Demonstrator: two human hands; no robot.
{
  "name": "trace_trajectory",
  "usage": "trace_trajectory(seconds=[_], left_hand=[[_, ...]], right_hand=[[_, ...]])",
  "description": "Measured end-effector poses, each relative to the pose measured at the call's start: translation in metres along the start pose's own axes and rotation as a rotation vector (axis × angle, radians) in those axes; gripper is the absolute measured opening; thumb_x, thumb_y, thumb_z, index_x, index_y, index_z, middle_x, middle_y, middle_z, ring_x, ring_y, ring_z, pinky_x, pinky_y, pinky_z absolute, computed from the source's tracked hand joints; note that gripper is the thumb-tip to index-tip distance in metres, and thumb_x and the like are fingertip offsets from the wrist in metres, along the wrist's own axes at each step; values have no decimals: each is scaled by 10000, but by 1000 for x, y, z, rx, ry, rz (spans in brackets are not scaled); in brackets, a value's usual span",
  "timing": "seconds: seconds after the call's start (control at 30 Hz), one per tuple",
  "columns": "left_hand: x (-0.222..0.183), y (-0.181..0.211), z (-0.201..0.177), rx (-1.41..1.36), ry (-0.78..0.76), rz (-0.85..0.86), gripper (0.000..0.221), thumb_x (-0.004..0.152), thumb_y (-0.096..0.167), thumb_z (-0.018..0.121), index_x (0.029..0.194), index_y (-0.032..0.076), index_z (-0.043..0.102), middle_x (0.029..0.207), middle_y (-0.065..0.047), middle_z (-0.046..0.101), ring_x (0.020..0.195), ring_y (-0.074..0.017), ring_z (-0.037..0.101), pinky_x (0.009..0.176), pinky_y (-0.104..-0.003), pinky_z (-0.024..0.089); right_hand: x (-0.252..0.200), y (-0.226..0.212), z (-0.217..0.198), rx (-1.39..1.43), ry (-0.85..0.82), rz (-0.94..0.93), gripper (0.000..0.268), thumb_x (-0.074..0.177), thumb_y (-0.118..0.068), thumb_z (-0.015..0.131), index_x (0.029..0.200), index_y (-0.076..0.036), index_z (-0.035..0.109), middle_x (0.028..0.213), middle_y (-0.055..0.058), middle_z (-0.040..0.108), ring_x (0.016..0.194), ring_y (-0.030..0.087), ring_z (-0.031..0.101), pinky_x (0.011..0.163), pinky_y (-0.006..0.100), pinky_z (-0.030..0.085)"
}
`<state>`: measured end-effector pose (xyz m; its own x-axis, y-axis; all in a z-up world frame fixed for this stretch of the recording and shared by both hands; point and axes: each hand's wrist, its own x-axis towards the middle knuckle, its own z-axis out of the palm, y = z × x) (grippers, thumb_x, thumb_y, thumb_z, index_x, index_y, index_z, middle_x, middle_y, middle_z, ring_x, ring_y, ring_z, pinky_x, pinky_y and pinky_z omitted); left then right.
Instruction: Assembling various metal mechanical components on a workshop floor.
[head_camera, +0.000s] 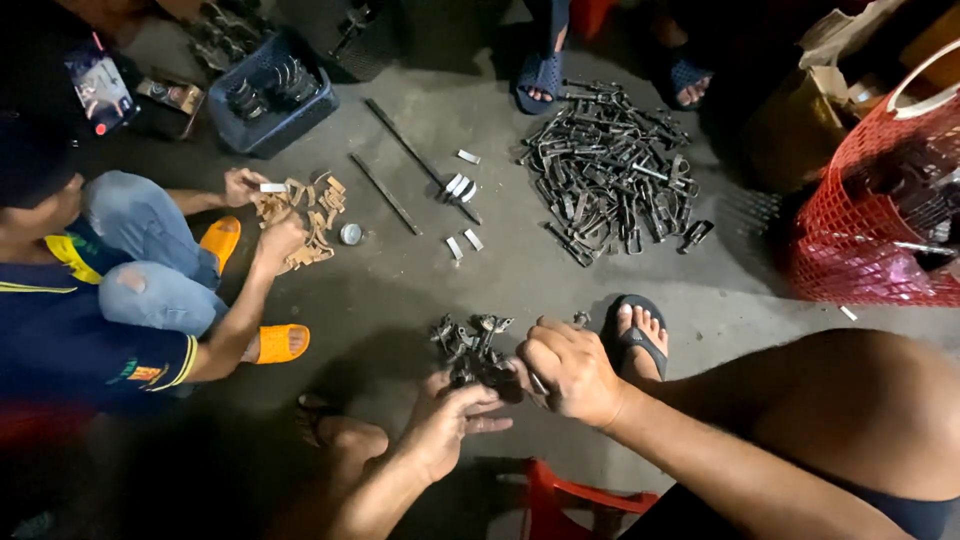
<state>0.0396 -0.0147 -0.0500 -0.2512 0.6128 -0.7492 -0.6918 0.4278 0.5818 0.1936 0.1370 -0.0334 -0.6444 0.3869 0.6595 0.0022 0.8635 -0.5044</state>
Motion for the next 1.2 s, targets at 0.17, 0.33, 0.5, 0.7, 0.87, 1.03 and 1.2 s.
trace_trajectory(seconds=[0.17, 0.33, 0.5, 0.7, 0.87, 1.03, 1.2], left_hand=[[-8, 2, 8, -6, -31, 75, 186, 858, -92, 623, 1039, -79, 663, 908, -194, 715, 763, -248, 702, 593, -351, 627], [-6, -7, 11, 9, -38, 276, 255, 840, -90, 631, 1093, -57, 629, 937, -162, 706, 763, -220, 690, 571, -338, 633], [-6, -10, 12, 18, -50, 465, 326, 842, -65, 619, 1167, -55, 600, 973, -158, 689, 758, -200, 667, 586, -324, 650], [1, -10, 16, 537, 129, 768, 257, 782, 0, 605, 1032, 15, 663, 805, -59, 681, 601, -141, 571, 544, -272, 475], [-1, -4, 24, 471, 107, 838, 324, 797, -33, 577, 1106, 3, 668, 1019, -85, 764, 857, -164, 688, 823, -264, 540], [29, 3, 6, 993, 153, 1425, 293, 798, -68, 711, 1059, 28, 619, 992, -110, 787, 763, -193, 781, 569, -275, 621], [14, 20, 25, 933, 147, 1071, 643, 724, -51, 599, 1356, 42, 526, 1271, -87, 743, 1041, -232, 786, 847, -323, 621]], right_hand=[[-12, 11, 2, -70, 1, -153, 202, 883, -161, 750, 836, -23, 610, 882, 127, 608, 762, 298, 647, 644, 380, 532], [-2, 3, -2, 85, 36, -84, 179, 850, -34, 691, 758, -38, 537, 730, 88, 526, 578, 254, 508, 552, 375, 453], [-8, -8, 9, 131, 88, 90, 105, 844, 73, 631, 795, -4, 580, 678, 83, 501, 520, 246, 447, 511, 361, 417], [-25, -19, 28, 136, 174, 504, 77, 903, 84, 592, 857, 23, 584, 625, 83, 554, 455, 193, 440, 480, 321, 424], [-27, -24, 37, 172, 236, 738, 213, 1015, -34, 543, 803, -27, 564, 564, 17, 438, 486, 141, 324, 470, 298, 346], [-41, -24, 53, 388, 162, 1268, 361, 1058, -255, 545, 932, 43, 705, 682, 46, 555, 598, 129, 452, 527, 289, 417], [-27, -7, 49, 410, 201, 1415, 412, 1032, -328, 559, 994, 46, 729, 668, 67, 545, 623, 158, 445, 576, 282, 412]])
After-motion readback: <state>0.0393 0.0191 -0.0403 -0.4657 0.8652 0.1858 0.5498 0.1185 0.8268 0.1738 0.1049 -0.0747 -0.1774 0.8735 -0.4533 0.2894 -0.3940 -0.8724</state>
